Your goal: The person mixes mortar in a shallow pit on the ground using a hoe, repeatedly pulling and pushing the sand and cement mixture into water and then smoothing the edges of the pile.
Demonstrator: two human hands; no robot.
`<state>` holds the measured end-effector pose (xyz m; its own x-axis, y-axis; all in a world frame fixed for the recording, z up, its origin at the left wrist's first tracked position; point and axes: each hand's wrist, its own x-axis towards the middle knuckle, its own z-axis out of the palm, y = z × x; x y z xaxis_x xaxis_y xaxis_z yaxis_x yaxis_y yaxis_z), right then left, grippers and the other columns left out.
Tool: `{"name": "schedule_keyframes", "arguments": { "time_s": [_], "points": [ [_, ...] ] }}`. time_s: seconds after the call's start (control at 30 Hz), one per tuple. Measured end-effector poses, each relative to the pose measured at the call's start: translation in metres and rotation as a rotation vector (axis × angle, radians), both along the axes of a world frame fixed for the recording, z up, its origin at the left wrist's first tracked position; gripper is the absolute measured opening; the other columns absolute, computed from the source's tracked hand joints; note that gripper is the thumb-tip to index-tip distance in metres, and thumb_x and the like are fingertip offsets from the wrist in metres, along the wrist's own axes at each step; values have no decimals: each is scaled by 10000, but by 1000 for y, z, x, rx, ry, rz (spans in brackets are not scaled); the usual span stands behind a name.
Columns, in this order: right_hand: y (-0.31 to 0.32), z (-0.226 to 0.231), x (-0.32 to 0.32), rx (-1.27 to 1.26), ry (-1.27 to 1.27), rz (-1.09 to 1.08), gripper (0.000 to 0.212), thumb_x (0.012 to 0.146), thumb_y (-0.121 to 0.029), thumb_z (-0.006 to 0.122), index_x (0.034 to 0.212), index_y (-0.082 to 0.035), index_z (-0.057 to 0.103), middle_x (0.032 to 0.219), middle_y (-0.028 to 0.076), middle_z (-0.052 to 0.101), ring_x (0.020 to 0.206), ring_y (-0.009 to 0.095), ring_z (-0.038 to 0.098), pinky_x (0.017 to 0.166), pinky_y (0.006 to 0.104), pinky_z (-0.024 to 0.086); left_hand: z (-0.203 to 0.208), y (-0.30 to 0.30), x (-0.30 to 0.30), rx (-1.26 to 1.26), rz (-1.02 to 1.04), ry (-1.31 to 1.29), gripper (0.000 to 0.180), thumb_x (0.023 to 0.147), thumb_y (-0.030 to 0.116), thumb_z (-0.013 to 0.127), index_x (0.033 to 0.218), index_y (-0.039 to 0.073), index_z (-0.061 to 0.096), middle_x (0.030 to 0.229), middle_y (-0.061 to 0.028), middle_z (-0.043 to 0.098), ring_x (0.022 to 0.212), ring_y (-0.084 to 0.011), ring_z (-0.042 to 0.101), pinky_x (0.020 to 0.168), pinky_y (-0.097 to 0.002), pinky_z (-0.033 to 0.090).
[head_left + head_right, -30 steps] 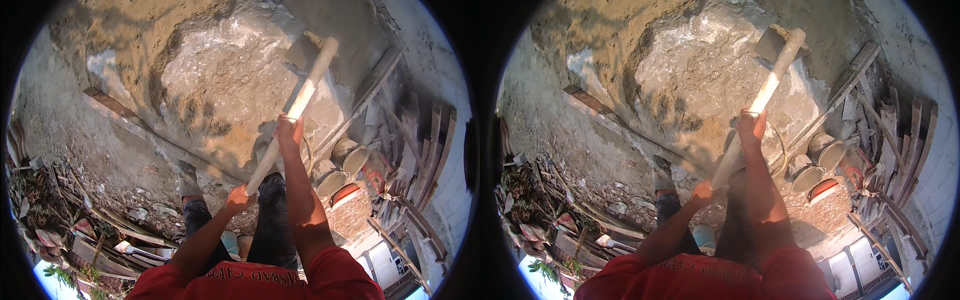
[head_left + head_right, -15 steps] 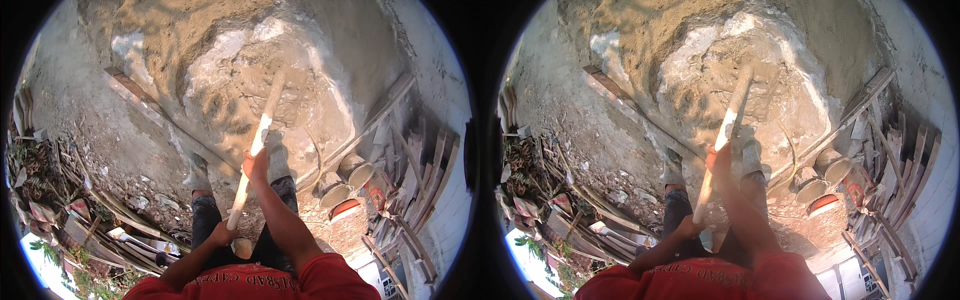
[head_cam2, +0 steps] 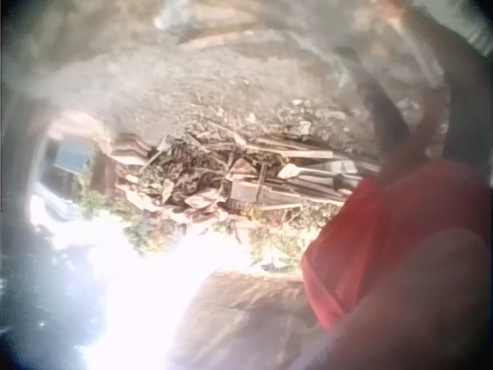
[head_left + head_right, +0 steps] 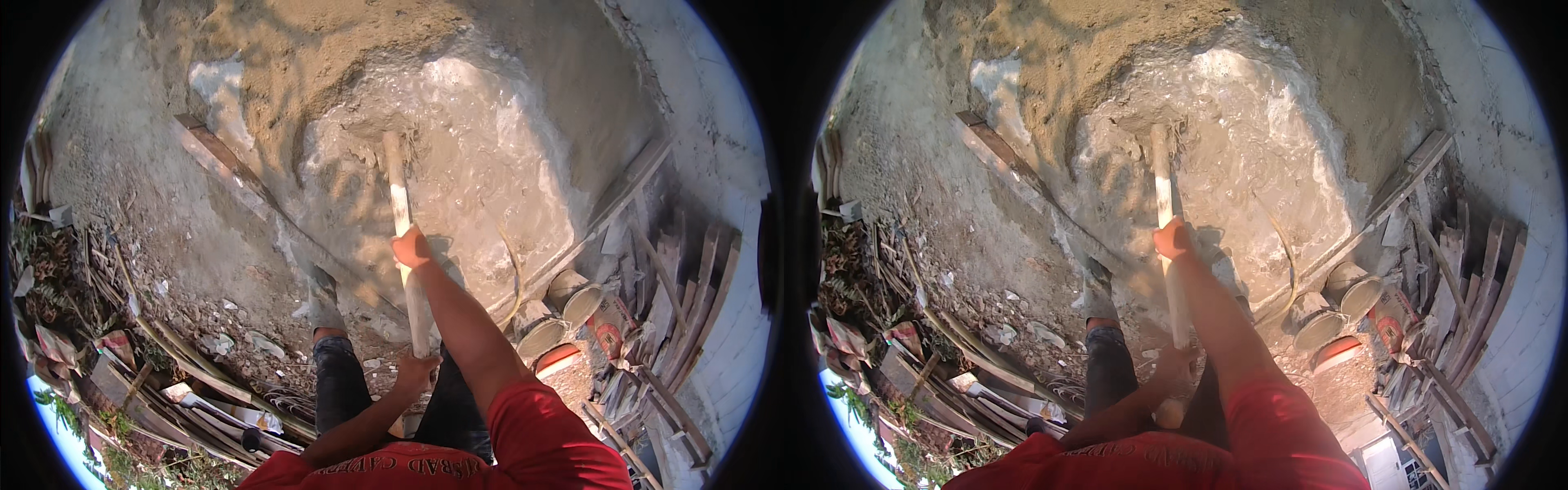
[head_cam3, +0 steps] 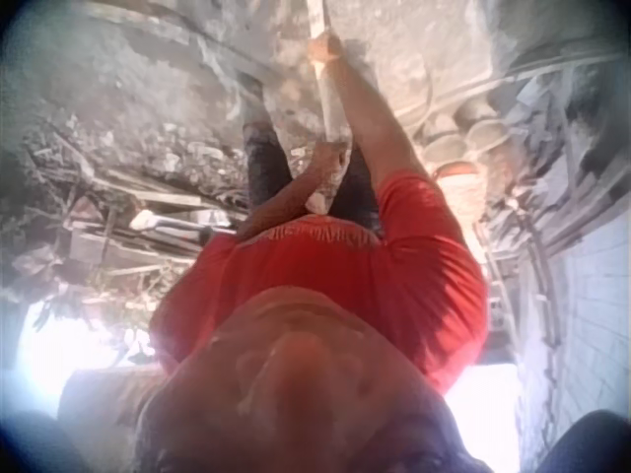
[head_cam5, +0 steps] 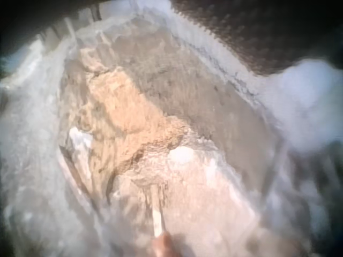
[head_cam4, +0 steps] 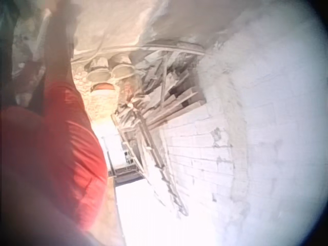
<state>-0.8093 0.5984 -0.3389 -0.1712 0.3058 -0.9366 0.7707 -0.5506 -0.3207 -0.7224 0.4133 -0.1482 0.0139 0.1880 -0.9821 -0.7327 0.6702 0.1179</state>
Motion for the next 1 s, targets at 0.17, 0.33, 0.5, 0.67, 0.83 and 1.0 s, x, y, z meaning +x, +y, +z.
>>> {"name": "schedule_keyframes", "arguments": {
  "time_s": [0.17,0.33,0.5,0.67,0.83,1.0],
  "points": [
    [-89,94,66,7,-46,-182,374,875,-116,651,1175,12,468,685,72,532,465,176,547,408,335,470,95,-86,10,-199,-215,-141,320,833,237,769,945,-24,620,666,-111,629,478,-181,594,453,-329,482],
    [4,136,36,236,-9,-339,335,894,-111,643,1140,4,447,740,59,558,474,133,544,408,305,463,59,-36,-15,-12,-620,151,447,818,255,784,1119,-44,643,883,-182,719,760,-255,719,702,-402,571],
    [220,111,-103,593,370,-304,310,880,-153,671,1032,23,468,721,105,579,496,181,584,432,334,508,-87,159,-130,312,-335,504,405,812,238,725,1145,20,652,863,-210,704,783,-305,693,738,-397,529],
    [273,-5,-137,443,196,-84,388,861,-109,634,1155,112,513,878,260,676,637,279,699,537,382,567,-139,209,-149,262,-300,491,343,804,201,696,1056,-22,632,758,-133,659,650,-194,620,633,-382,516],
    [110,3,-44,132,52,-218,385,899,-115,630,1212,41,470,840,130,620,596,196,629,507,350,539,-87,47,-60,108,-408,380,327,811,200,705,1045,-19,642,753,-91,664,640,-176,617,625,-373,513],
    [47,59,44,256,33,-232,309,903,-104,622,1161,4,491,801,88,604,542,162,594,458,318,489,-17,6,0,26,-508,206,408,823,231,731,1144,-8,657,878,-197,724,843,-305,733,764,-416,548]
  ]
}}
